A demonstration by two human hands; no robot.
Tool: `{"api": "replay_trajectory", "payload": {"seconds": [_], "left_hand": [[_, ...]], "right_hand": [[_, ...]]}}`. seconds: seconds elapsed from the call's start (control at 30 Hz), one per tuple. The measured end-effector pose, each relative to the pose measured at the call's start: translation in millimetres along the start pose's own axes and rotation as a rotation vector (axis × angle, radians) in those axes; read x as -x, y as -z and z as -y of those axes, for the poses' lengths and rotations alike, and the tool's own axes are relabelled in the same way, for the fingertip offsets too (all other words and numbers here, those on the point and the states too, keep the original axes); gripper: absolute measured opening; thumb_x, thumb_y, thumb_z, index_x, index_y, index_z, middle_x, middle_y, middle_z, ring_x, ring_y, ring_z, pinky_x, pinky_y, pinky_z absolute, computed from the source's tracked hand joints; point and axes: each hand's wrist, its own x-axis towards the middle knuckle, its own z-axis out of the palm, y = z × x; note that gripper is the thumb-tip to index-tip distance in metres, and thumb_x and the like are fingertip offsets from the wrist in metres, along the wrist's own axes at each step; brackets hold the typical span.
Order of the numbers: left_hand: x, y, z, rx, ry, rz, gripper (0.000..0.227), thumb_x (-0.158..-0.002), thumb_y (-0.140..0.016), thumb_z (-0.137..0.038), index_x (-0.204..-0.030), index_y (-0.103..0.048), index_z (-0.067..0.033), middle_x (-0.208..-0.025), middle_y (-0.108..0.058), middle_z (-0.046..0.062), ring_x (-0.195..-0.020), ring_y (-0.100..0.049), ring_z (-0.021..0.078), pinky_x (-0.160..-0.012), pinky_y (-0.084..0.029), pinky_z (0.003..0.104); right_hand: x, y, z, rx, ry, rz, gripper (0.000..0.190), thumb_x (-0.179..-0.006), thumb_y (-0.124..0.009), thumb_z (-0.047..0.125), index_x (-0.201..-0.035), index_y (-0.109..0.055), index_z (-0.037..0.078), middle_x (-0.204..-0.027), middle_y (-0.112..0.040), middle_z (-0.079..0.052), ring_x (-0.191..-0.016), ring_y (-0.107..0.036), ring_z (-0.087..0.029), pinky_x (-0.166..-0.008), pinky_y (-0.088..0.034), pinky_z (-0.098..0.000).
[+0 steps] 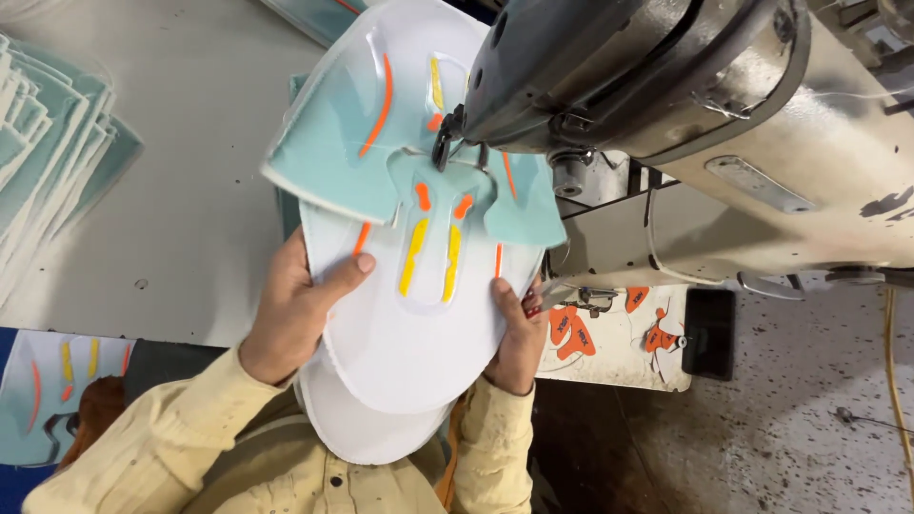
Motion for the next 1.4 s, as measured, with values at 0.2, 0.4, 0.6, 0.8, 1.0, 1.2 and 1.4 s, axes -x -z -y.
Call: {"api": "replay_trajectory", "payload": {"seconds": [0.2, 0.4, 0.6, 0.8, 1.0, 1.2, 1.4], "left_hand": [[-13, -10, 4, 0.012, -0.059, -0.034, 0.045, -0.096, -0.069, -0.012, -0.136, -0.053, 0.0014, -0.116, -0.065, 0.003, -0.099, -0.059, 0.0084, -0.085, -0.051, 0.027], [-30, -15, -4, 0.046, -0.109, -0.004, 0.043, -0.097, -0.068, -0.012, -0.136, -0.053, 0.0016, -0.119, -0.065, 0.003, -0.104, -0.059, 0.0090, -0.092, -0.051, 0.027], [-47, 25, -3, -0.091, -0.257, -0.103, 0.047, -0.104, -0.065, -0.021, -0.144, -0.047, -0.0035, -0.130, -0.060, 0.003, -0.115, -0.058, 0.0119, -0.100, -0.051, 0.030], [-139, 80, -39, -0.299, -0.270, -0.139, 0.063, -0.107, -0.059, -0.048, -0.153, -0.035, -0.0117, -0.128, -0.060, 0.003, -0.116, -0.061, 0.0165, -0.098, -0.051, 0.032], [-208, 65, -66, -0.679, -0.263, 0.216, 0.046, -0.096, -0.073, -0.033, -0.129, -0.063, -0.0029, -0.122, -0.065, 0.008, -0.113, -0.059, 0.0163, -0.095, -0.047, 0.034], [-218, 63, -60, -0.761, -0.410, 0.140, 0.038, -0.098, -0.082, -0.011, -0.126, -0.062, 0.0047, -0.116, -0.072, 0.012, -0.100, -0.070, 0.0196, -0.085, -0.059, 0.034], [-233, 63, -45, -0.627, -0.441, 0.083, 0.030, -0.098, -0.079, -0.007, -0.122, -0.064, 0.0039, -0.113, -0.074, 0.011, -0.094, -0.073, 0.0182, -0.082, -0.062, 0.032]], "right_hand": [[-32, 5, 4, 0.049, 0.071, 0.029, 0.054, -0.091, -0.069, 0.004, -0.141, -0.054, -0.008, -0.125, -0.069, -0.020, -0.103, -0.070, -0.025, -0.092, -0.057, -0.0352], [-49, -3, 10, 0.080, 0.092, 0.047, 0.054, -0.091, -0.069, 0.007, -0.140, -0.053, -0.007, -0.123, -0.069, -0.017, -0.103, -0.070, -0.023, -0.091, -0.056, -0.0345], [-85, 33, 37, 0.189, 0.252, 0.066, 0.047, -0.102, -0.054, 0.043, -0.124, -0.066, 0.003, -0.099, -0.064, -0.005, -0.079, -0.058, -0.014, -0.068, -0.045, -0.0280], [-207, 62, 76, 1.306, 0.920, 0.174, 0.019, -0.108, -0.063, 0.024, -0.104, -0.065, 0.006, -0.092, -0.060, -0.006, -0.079, -0.050, -0.022, -0.067, -0.039, -0.0361], [-218, -4, 64, 1.669, 1.233, 0.567, 0.028, -0.096, -0.063, 0.020, -0.119, -0.068, 0.006, -0.117, -0.068, -0.016, -0.110, -0.063, -0.036, -0.094, -0.050, -0.0436], [-233, -29, 33, 1.982, 1.383, 0.559, 0.034, -0.109, -0.051, 0.026, -0.140, -0.054, 0.010, -0.138, -0.058, -0.011, -0.127, -0.055, -0.028, -0.108, -0.045, -0.0408], [-297, -16, -20, 2.541, 2.057, -0.002, 0.042, -0.118, -0.045, 0.031, -0.153, -0.041, 0.009, -0.153, -0.049, -0.008, -0.140, -0.048, -0.022, -0.121, -0.037, -0.0375]]}}
